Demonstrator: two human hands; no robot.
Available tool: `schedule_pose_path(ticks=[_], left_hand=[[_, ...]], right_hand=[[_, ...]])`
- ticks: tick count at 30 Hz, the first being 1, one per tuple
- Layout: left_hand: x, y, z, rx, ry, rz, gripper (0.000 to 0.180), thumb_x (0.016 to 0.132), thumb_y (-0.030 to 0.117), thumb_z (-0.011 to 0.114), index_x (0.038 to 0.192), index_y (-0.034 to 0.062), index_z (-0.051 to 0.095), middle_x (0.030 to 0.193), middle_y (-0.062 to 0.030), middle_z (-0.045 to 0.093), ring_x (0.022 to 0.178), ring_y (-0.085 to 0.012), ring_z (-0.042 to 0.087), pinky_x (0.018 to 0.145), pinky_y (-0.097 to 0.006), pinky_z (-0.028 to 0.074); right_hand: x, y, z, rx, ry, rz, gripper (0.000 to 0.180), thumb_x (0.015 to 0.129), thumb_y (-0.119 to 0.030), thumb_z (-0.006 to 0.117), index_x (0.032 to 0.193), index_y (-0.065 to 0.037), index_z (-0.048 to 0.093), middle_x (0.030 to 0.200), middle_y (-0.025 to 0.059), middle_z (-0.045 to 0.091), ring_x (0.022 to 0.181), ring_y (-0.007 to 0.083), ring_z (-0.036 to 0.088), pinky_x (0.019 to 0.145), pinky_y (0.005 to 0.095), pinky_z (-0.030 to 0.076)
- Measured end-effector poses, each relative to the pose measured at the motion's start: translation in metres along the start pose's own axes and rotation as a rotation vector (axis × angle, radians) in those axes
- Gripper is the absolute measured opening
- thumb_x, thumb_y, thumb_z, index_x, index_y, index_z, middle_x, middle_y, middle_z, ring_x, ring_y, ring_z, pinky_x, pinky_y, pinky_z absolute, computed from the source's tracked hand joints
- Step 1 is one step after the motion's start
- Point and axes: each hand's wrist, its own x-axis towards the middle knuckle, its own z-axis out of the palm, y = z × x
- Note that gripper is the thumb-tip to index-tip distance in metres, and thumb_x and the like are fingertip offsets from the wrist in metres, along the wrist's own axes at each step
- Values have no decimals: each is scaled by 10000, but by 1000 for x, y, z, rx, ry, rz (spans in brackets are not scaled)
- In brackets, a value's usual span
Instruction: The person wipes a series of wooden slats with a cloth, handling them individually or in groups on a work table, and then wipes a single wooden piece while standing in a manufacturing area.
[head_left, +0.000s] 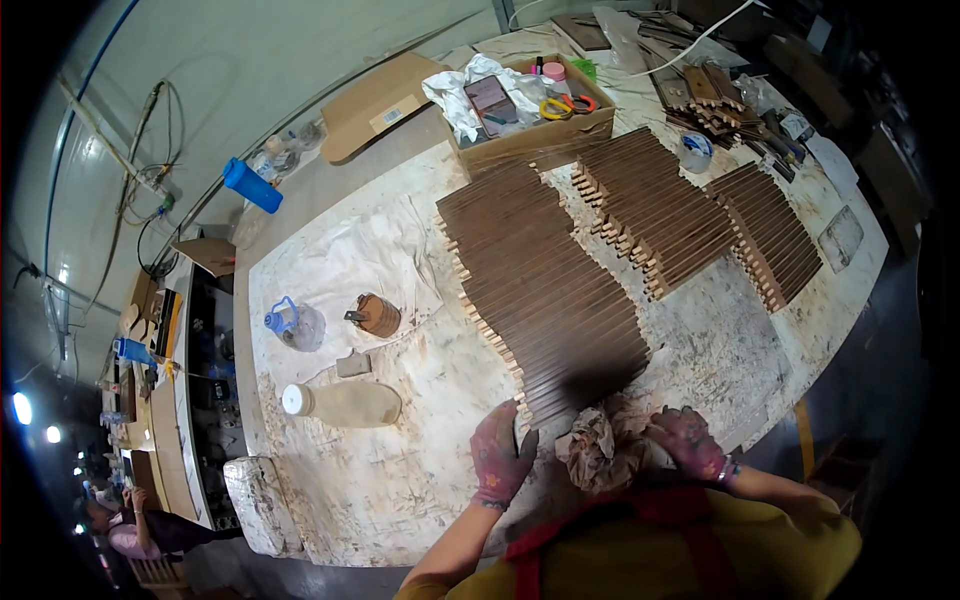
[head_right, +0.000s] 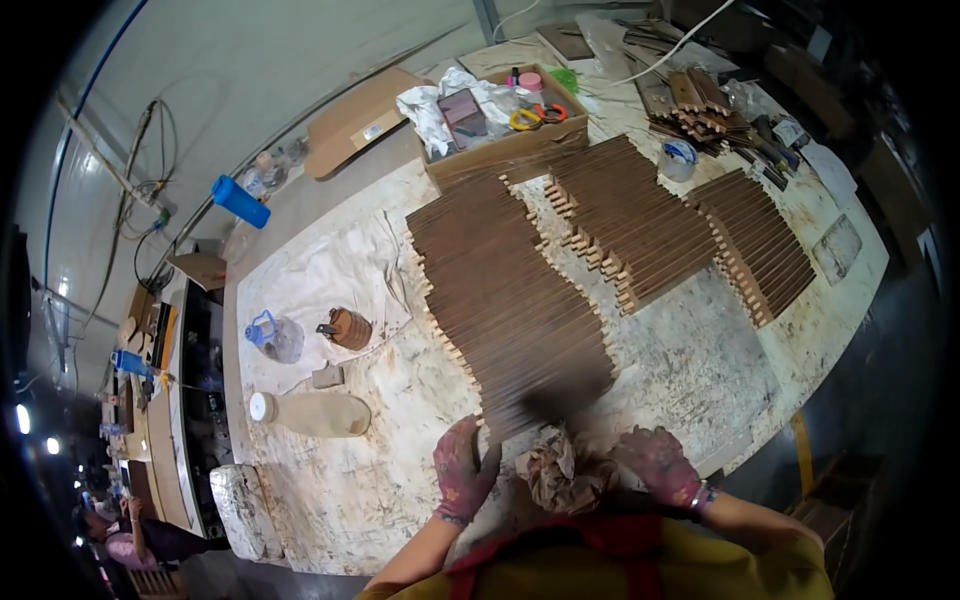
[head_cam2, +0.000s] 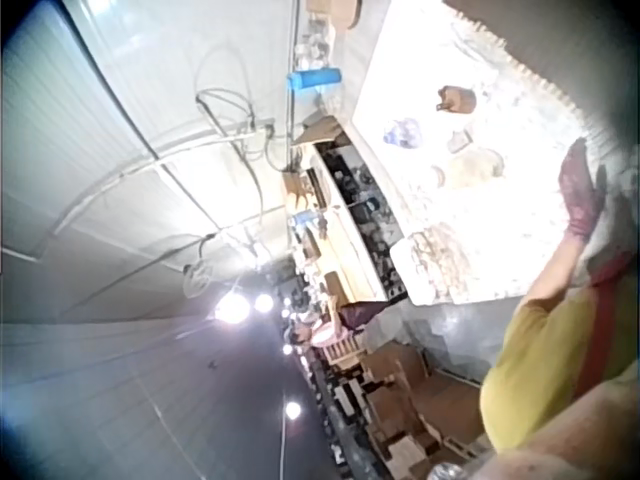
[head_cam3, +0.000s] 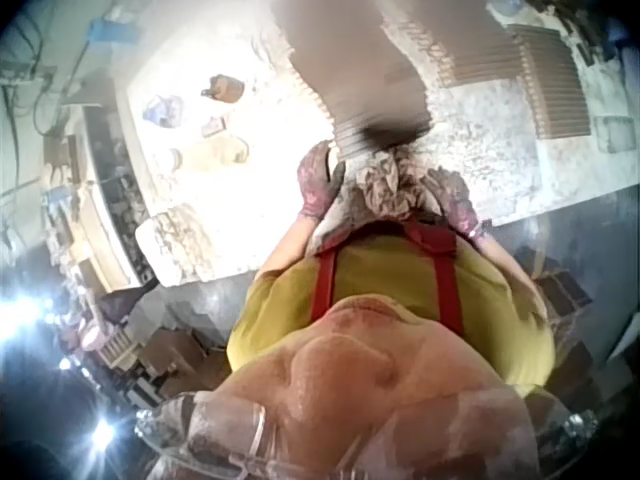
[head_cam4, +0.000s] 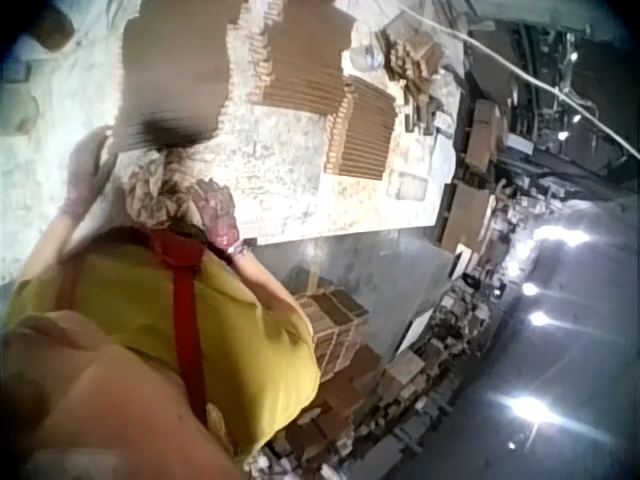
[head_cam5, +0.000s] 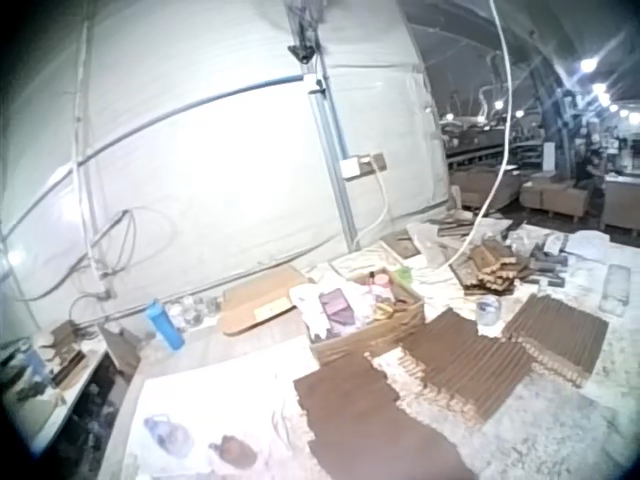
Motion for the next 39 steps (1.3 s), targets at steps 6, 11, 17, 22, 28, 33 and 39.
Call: schedule_pose_path(ticks=[6,11,17,22,28,33,39], left_hand=[[-3,-3,-1,-103,-23,-62,508,764,135,708,1236,7,572,1192,-196,629,1112,-371,585,969,-452,458],[0,-7,0,-163,-5,-48,490,762,91,675,1233,3,574,1169,-202,639,1074,-383,604,944,-452,477],[-3,-18,7,-239,-15,-64,435,802,66,624,1232,12,578,1154,-205,647,1055,-388,616,926,-453,489],[-5,-23,7,-423,-63,-175,361,886,93,570,1241,30,572,1154,-203,647,1056,-388,621,922,-450,491],[-8,-24,10,-147,8,-17,365,921,92,563,1281,40,536,1139,-192,642,991,-377,635,857,-445,510],[-10,-32,17,-199,-42,-35,464,847,74,631,1298,44,531,1153,-183,632,980,-363,622,824,-442,510],[-8,-28,10,-175,-11,16,536,839,99,662,1348,44,503,1203,-180,607,999,-354,610,817,-433,503]], right_hand=[[-5,-17,0,-3,156,42,615,764,-432,690,1307,-173,562,1357,106,533,1218,332,516,1079,519,313],[-5,-20,1,-13,234,32,613,763,-426,685,1299,-151,567,1344,99,549,1218,318,520,1082,506,308],[0,-27,-11,0,202,54,596,753,-409,681,1279,-147,577,1332,100,549,1210,318,518,1073,509,312],[1,-29,-13,37,201,58,556,749,-378,686,1233,-123,589,1287,123,550,1186,341,514,1061,537,316],[2,-26,-7,5,199,75,552,742,-412,670,1219,-143,603,1294,95,548,1193,326,514,1052,518,327],[0,-25,-4,-9,180,79,558,748,-434,662,1226,-150,608,1307,94,547,1196,327,514,1055,523,320],[-1,-21,2,-15,183,82,560,765,-464,648,1234,-160,608,1301,92,558,1201,328,516,1063,523,310]])
